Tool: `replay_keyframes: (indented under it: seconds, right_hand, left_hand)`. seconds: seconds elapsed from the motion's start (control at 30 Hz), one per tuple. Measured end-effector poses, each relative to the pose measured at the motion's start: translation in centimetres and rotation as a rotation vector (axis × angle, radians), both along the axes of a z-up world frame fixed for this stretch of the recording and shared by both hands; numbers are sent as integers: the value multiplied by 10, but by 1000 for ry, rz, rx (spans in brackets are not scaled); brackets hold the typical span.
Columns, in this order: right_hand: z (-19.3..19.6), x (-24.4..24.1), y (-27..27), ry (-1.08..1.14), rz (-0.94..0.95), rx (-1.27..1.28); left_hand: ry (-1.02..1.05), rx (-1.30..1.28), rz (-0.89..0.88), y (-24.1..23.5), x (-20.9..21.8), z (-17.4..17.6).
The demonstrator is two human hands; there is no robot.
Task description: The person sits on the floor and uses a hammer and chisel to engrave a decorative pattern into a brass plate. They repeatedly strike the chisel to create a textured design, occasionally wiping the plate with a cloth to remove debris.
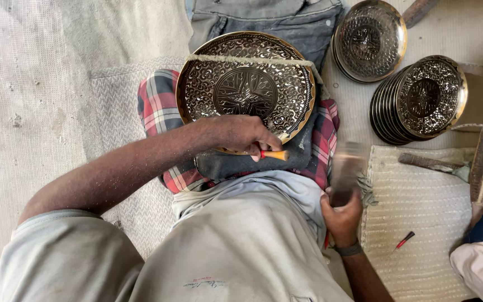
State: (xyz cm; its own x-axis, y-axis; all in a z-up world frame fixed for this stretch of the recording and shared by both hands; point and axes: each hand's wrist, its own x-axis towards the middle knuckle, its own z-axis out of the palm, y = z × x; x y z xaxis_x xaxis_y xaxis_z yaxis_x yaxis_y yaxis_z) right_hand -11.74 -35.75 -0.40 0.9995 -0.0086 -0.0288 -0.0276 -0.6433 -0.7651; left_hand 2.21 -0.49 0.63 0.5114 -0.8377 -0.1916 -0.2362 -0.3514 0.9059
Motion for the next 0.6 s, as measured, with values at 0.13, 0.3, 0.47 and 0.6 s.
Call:
replay_keyframes:
  seconds: [0.13,0.3,0.47,0.6]
  right_hand:
    - [16,9,6,18,194,-369]
    - [33,22,8,107,243,-518]
    - [38,26,12,120,189,-365]
    - [42,42,17,221,89,-23]
  left_hand:
    - [24,9,33,5,-3,-5]
    - [-12,-56,51,9,-3,-6]
    - [12,-13,147,14,-9,-3]
    - [-7,12,238,19,-11,0]
